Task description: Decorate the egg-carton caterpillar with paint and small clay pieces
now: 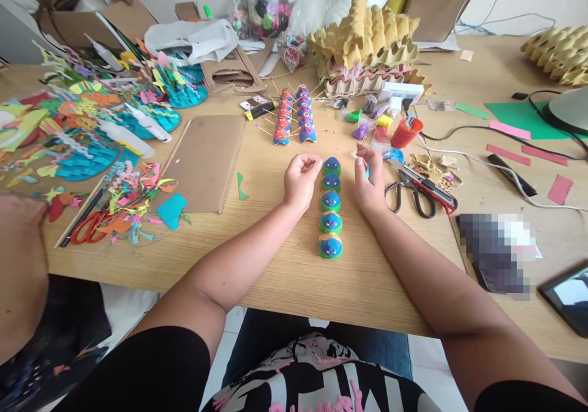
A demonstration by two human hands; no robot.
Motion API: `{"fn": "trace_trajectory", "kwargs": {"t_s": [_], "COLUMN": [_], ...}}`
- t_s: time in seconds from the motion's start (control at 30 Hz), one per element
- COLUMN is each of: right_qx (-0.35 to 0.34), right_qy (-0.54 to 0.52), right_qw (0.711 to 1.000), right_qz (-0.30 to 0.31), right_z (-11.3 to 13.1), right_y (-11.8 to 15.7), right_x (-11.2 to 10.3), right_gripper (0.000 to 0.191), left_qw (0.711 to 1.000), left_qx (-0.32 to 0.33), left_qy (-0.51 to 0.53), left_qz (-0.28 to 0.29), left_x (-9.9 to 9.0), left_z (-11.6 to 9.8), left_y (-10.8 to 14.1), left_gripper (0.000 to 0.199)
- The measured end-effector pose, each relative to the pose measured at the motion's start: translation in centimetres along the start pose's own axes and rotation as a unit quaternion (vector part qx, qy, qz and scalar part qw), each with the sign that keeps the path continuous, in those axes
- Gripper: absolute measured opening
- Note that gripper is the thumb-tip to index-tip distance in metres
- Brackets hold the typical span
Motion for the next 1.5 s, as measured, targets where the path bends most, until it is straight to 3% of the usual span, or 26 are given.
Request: {"fn": "trace_trajectory", "kwargs": {"t_s": [0.2, 0.67, 0.8, 1.0, 1.5], "right_qx": [-0.011, 0.029, 0.025, 0.031, 0.024], "right_qy": [0.041, 0.084, 0.106, 0.115, 0.244], "right_qw": [0.999, 0.995, 0.994, 0.993, 0.969], "right_qz": [0.004, -0.044, -0.023, -0.005, 0.031], "right_z": [-0.2, -0.6, -0.5, -0.7, -1.0], "right_y": [0.0, -0.2, -0.2, -0.3, -0.6], "right_x": [-0.2, -0.8, -0.3, 0.1, 1.3], "right_gripper": [0.023, 0.02, 0.022, 0.022, 0.027], "left_qw": [0.999, 0.999, 0.998, 0.998, 0.99], "left_qx": [-0.037, -0.001, -0.012, -0.008, 0.041], "left_qy": [-0.021, -0.051, -0.063, -0.053, -0.136], "left_qz": [0.012, 0.018, 0.012, 0.018, -0.001], "left_x": [0.0, 0.0, -0.1, 0.1, -0.4], "left_z": [0.8, 1.4, 1.5, 1.3, 1.1], "left_y": [-0.1, -0.2, -0.1, 0.0, -0.3], "left_gripper": [0.02, 0.018, 0.026, 0.015, 0.013]}}
Point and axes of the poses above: each hand's wrist, its own y-axis away from the middle knuckle, its own x-axis out of the palm, z = x × y, the point moved 9 cm from there along -y, towards the middle knuckle, and after that the axes turned 2 degrees about y, right-handed, at the moved point
